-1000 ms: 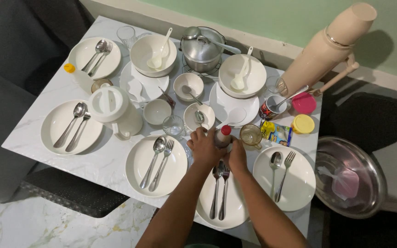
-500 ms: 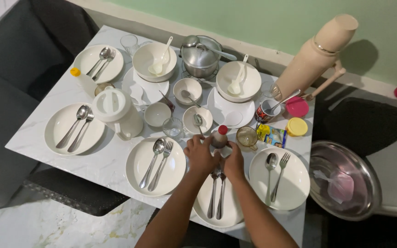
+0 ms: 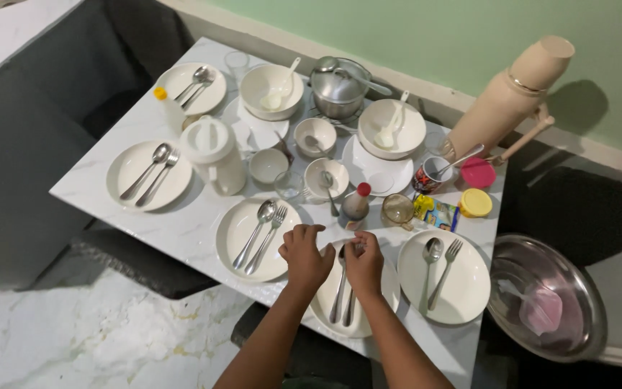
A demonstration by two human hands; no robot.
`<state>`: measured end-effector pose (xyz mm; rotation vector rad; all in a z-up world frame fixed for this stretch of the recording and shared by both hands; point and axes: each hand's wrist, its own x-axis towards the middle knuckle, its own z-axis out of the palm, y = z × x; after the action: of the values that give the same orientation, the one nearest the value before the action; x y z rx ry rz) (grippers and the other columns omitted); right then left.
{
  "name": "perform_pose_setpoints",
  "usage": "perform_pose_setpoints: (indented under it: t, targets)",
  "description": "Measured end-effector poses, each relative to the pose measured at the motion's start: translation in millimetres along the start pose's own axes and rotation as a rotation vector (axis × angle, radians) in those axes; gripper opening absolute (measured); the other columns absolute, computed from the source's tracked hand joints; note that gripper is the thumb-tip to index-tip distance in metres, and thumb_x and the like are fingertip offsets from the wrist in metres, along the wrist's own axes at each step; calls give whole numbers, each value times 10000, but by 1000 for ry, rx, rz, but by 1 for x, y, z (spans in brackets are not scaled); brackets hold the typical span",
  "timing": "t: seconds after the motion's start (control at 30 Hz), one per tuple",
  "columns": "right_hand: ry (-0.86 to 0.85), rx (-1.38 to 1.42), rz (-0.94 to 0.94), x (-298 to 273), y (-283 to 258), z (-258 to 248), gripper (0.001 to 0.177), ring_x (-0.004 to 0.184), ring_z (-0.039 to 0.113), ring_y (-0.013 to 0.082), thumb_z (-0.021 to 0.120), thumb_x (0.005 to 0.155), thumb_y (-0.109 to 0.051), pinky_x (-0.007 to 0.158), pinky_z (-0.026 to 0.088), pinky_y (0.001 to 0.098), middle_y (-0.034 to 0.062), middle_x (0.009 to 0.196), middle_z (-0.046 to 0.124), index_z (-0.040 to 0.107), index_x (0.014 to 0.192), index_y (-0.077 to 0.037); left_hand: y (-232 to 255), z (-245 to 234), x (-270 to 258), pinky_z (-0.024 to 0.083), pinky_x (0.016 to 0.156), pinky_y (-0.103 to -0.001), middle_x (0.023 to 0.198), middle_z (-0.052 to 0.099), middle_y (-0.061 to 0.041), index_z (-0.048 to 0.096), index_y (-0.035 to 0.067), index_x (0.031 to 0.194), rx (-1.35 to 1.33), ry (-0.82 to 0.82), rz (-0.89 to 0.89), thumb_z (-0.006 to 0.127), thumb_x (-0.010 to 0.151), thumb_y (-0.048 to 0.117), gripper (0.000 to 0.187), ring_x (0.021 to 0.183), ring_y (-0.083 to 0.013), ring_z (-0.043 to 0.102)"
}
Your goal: Organizing condiment bottles on a shelf and tidying plates and glassware on a dining table.
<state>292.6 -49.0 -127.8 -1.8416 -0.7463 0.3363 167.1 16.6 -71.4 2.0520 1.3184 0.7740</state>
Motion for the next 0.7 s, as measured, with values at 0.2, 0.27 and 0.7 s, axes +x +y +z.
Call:
perform_pose_setpoints:
  t: [0.2, 0.27, 0.7]
  targets:
    - [-111, -63, 25, -33, -42, 6, 220, 657, 598, 137, 654, 927, -118, 639, 513, 314, 57, 806, 691, 684, 1132, -45, -14, -34, -20, 303, 960, -534, 1223, 564, -55, 657, 169, 1177, 11, 16, -92, 803, 739, 250, 469, 1200, -327, 438]
    - [-146, -42, 6, -44, -50, 14, 213, 648, 593, 138, 650, 927, -130, 630, 510, 314, 50, 788, 690, 691, 1118, -43, -23, -46, -30, 307, 974, -525, 1219, 577, -37, 656, 170, 1174, -5, 44, -117, 802, 738, 253, 467, 1205, -319, 445]
    - [-292, -59, -192, -135, -91, 102, 245, 597, 599, 200, 591, 1006, -247, 590, 490, 352, 87, 696, 656, 646, 952, -14, -125, -147, -96, 326, 984, -488, 1111, 701, 7, 715, 153, 1069, -65, 220, -223, 570, 852, 59, 277, 1119, -279, 539]
